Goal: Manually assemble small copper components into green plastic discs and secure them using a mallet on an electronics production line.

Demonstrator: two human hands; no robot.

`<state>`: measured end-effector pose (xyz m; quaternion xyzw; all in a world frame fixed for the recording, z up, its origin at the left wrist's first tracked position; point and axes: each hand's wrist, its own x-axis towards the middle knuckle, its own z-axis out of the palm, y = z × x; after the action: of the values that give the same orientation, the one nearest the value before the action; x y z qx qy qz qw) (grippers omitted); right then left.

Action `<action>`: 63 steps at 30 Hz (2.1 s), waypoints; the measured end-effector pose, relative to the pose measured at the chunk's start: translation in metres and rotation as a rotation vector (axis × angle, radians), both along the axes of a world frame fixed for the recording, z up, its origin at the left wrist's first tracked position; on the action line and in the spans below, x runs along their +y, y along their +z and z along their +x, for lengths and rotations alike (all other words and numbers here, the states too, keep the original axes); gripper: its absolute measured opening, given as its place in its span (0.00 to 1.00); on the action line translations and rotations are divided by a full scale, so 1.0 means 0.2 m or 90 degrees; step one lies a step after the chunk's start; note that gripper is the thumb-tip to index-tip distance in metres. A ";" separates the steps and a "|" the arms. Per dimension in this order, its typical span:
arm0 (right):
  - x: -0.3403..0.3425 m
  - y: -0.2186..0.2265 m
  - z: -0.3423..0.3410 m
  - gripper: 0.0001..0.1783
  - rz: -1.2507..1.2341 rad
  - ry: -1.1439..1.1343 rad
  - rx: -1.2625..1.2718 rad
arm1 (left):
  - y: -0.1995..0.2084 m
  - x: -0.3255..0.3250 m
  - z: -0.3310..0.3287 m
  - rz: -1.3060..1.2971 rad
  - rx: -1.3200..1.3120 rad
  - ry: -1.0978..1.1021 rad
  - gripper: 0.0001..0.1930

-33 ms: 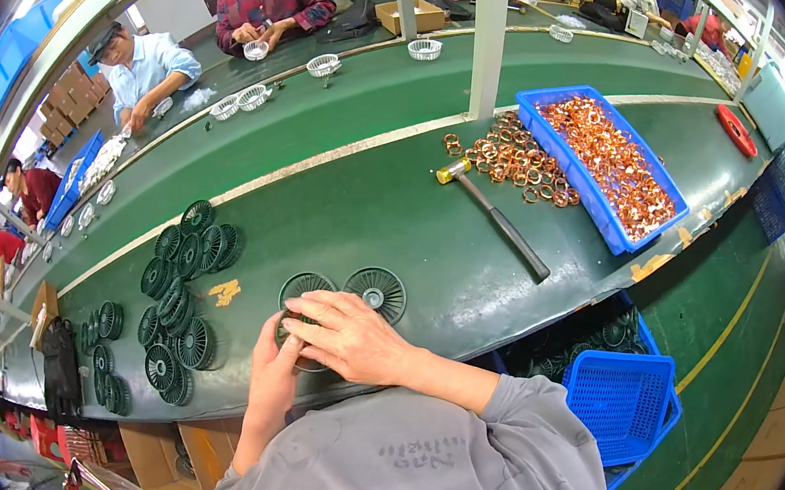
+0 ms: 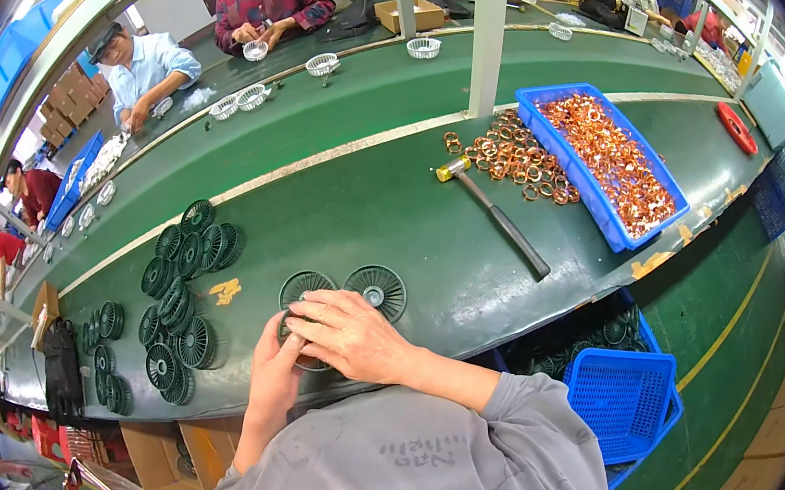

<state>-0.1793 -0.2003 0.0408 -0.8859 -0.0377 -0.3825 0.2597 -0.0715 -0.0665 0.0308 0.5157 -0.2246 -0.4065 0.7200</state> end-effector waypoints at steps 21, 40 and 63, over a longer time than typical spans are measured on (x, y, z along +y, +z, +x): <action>-0.09 -0.06 -0.10 0.13 0.073 0.210 0.008 | 0.00 0.10 -0.03 0.090 0.122 -0.240 0.27; -0.10 0.00 -0.15 0.21 0.324 0.162 0.223 | 0.01 0.09 -0.08 0.027 -0.521 -0.062 0.20; -1.34 -0.29 -0.36 0.07 0.371 -0.410 0.135 | -0.10 0.13 0.27 0.126 -0.893 0.496 0.11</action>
<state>-0.2508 -0.4686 -0.0173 -0.7766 0.3766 -0.3456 0.3683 -0.0167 -0.0413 0.0114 0.7531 -0.3914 0.2738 0.4524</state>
